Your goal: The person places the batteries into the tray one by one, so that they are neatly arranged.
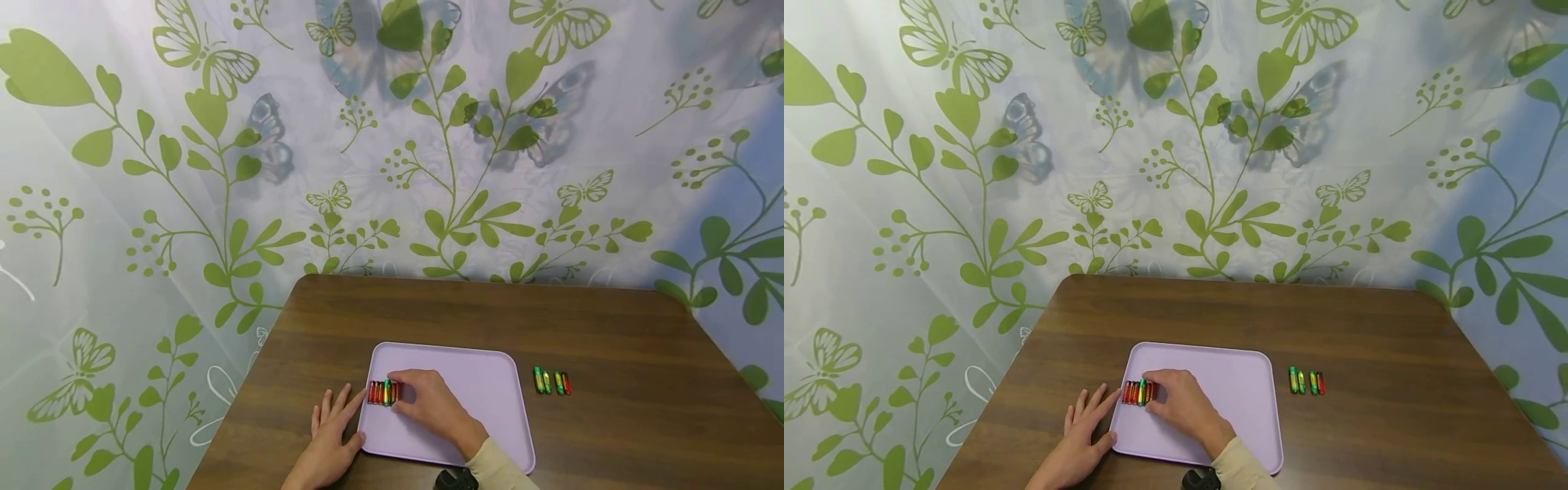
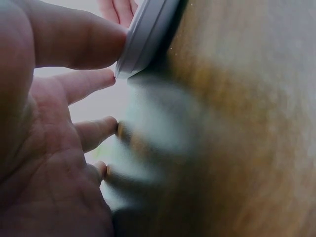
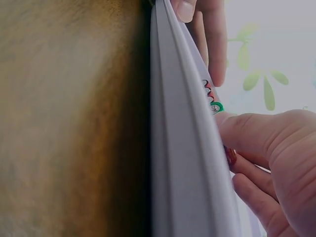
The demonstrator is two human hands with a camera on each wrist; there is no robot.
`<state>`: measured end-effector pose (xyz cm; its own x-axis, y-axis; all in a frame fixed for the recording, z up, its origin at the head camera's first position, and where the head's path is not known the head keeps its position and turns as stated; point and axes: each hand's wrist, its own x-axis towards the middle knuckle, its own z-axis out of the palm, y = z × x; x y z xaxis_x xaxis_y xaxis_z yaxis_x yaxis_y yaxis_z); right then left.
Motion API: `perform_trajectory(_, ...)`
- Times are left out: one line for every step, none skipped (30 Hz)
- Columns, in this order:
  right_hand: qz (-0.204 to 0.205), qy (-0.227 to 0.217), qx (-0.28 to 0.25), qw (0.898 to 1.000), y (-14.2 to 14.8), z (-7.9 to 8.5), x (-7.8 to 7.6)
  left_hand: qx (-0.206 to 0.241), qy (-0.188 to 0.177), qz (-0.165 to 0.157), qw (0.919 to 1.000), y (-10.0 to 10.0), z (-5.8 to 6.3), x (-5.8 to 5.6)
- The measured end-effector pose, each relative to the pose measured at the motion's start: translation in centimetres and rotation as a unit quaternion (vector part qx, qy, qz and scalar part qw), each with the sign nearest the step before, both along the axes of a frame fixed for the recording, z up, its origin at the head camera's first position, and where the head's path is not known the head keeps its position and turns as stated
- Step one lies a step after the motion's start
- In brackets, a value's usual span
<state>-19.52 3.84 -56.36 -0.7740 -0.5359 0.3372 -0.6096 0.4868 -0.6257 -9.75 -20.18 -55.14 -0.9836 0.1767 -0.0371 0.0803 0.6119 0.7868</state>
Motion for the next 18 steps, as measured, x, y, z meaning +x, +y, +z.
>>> perform_trajectory(-0.001,-0.001,-0.002,1.000,0.1,0.0,0.0,0.000,0.001,0.000,1.0000,0.0,0.0,0.0)
perform_trajectory(-0.003,-0.001,-0.006,1.000,0.1,0.0,0.0,0.001,0.001,0.000,1.0000,0.0,0.0,0.0)
perform_trajectory(-0.004,-0.001,-0.009,1.000,0.3,0.0,0.0,0.002,0.002,0.000,1.0000,0.0,0.0,0.1)
perform_trajectory(-0.006,-0.002,-0.011,1.000,0.4,0.0,0.0,0.003,0.002,0.000,1.0000,0.0,0.1,0.1)
perform_trajectory(-0.008,-0.003,-0.014,1.000,0.6,0.0,0.0,0.004,0.001,0.000,1.0000,0.0,0.1,0.1)
perform_trajectory(-0.011,-0.007,-0.018,1.000,0.8,0.1,0.0,0.004,0.001,0.001,1.0000,0.0,0.1,0.1)
perform_trajectory(-0.014,-0.012,-0.022,1.000,1.1,0.2,-0.1,0.004,0.000,0.001,1.0000,0.0,0.0,0.1)
perform_trajectory(-0.016,-0.016,-0.026,0.999,1.4,0.3,-0.1,0.005,0.000,0.001,1.0000,0.1,0.0,0.1)
perform_trajectory(-0.019,-0.025,-0.029,0.999,1.7,0.4,-0.2,0.004,0.000,0.002,1.0000,0.1,0.0,0.1)
perform_trajectory(-0.021,-0.032,-0.034,0.999,2.0,0.6,-0.3,0.004,0.001,0.002,1.0000,0.1,0.0,0.1)
perform_trajectory(-0.024,-0.043,-0.037,0.998,2.4,0.7,-0.5,0.004,0.001,0.003,1.0000,0.1,0.0,0.1)
perform_trajectory(-0.027,-0.057,-0.041,0.997,2.8,0.9,-0.6,0.004,0.002,0.003,1.0000,0.1,0.0,0.1)
perform_trajectory(-0.028,-0.066,-0.043,0.996,3.2,1.1,-0.8,0.005,0.002,0.003,1.0000,0.1,0.0,0.1)
perform_trajectory(-0.029,-0.078,-0.044,0.996,3.6,1.3,-0.9,0.006,0.001,0.003,1.0000,0.1,0.0,0.1)
perform_trajectory(-0.031,-0.092,-0.043,0.994,4.1,1.4,-1.0,0.008,0.000,0.002,1.0000,0.0,0.0,0.0)
perform_trajectory(-0.030,-0.103,-0.044,0.993,4.6,1.6,-1.1,0.009,-0.001,0.002,1.0000,0.0,0.0,0.0)
perform_trajectory(-0.031,-0.116,-0.045,0.992,5.0,1.8,-1.3,0.010,-0.003,0.001,0.9999,0.0,0.0,0.1)
perform_trajectory(-0.030,-0.127,-0.048,0.990,5.5,2.1,-1.3,0.012,-0.004,0.001,0.9999,0.0,0.0,0.1)
